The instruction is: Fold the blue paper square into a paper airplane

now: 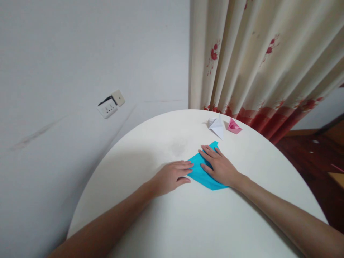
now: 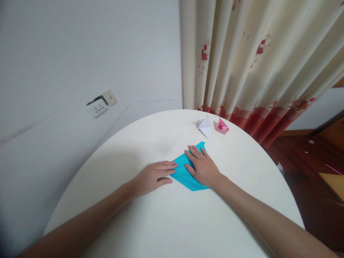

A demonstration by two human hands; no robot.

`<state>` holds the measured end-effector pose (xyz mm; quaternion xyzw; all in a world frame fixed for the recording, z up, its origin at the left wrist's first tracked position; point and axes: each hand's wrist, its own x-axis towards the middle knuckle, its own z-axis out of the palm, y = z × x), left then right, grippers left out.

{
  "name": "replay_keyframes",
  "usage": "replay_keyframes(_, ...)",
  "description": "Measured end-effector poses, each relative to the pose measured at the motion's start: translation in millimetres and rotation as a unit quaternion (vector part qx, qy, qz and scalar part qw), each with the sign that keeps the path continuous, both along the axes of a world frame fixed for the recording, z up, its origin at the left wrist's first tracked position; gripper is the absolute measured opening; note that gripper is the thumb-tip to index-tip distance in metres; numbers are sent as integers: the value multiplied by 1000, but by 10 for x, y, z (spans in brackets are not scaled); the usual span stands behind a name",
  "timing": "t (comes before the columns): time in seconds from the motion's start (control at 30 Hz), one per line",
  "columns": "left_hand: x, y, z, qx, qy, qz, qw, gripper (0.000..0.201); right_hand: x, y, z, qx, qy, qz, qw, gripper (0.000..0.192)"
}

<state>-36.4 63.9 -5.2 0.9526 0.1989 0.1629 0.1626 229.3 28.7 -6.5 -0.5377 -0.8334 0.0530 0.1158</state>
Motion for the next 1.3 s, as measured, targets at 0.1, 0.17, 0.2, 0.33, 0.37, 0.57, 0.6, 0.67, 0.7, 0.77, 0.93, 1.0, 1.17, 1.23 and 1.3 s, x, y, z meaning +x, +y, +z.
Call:
replay_keyframes(0.1, 57, -149, 64, -9, 34, 21, 999, 44, -1, 1, -7, 5, -4, 0, 1000, 60)
replay_keyframes(0.17, 89, -233, 86, -3, 64, 27, 998, 50, -11, 0, -21, 6, -8, -1, 1000, 61)
replay_keyframes(0.2, 99, -262, 87, 2, 78, 27, 997, 55, -22, -4, -28, 6, -10, -11, 1000, 61)
replay_keyframes(0.33, 103, -291, 35, 14, 112, 22, 993, 68, -122, -77, -36, 35, -4, -55, 998, 58)
replay_keyframes(0.37, 97, -283, 16, 17, 114, 22, 993, 67, -156, -108, -31, 44, -1, -41, 998, 57)
replay_keyframes(0.57, 77, -251, -43, 23, 109, 23, 993, 66, -255, -202, -17, 14, 3, 43, 999, 57)
replay_keyframes(0.6, 77, -252, -36, 20, 108, 22, 994, 65, -232, -180, -20, 7, -1, 32, 999, 58)
replay_keyframes(0.67, 80, -255, -15, 13, 102, 20, 994, 64, -147, -103, -31, -3, -14, -1, 1000, 58)
replay_keyframes(0.7, 82, -256, -2, 10, 100, 19, 995, 64, -87, -52, -41, -7, -21, -20, 1000, 59)
replay_keyframes(0.77, 85, -256, 20, 5, 103, 20, 994, 63, 63, 58, -67, -12, -31, -66, 997, 61)
replay_keyframes(0.93, 90, -252, 47, -1, 98, 18, 995, 64, 442, 246, -118, -10, -18, -189, 982, 59)
replay_keyframes(1.0, 92, -252, 46, -1, 100, 18, 995, 63, 494, 238, -95, 8, 9, -229, 973, 59)
replay_keyframes(1.17, 87, -248, 18, 10, 94, 16, 995, 62, 207, 18, 33, 46, 83, -131, 987, 57)
replay_keyframes(1.23, 82, -247, 4, 10, 92, 19, 995, 62, 17, -82, 50, 20, 83, -41, 996, 55)
replay_keyframes(1.3, 79, -246, -7, 10, 96, 20, 995, 62, -129, -147, 36, 1, 64, 17, 998, 56)
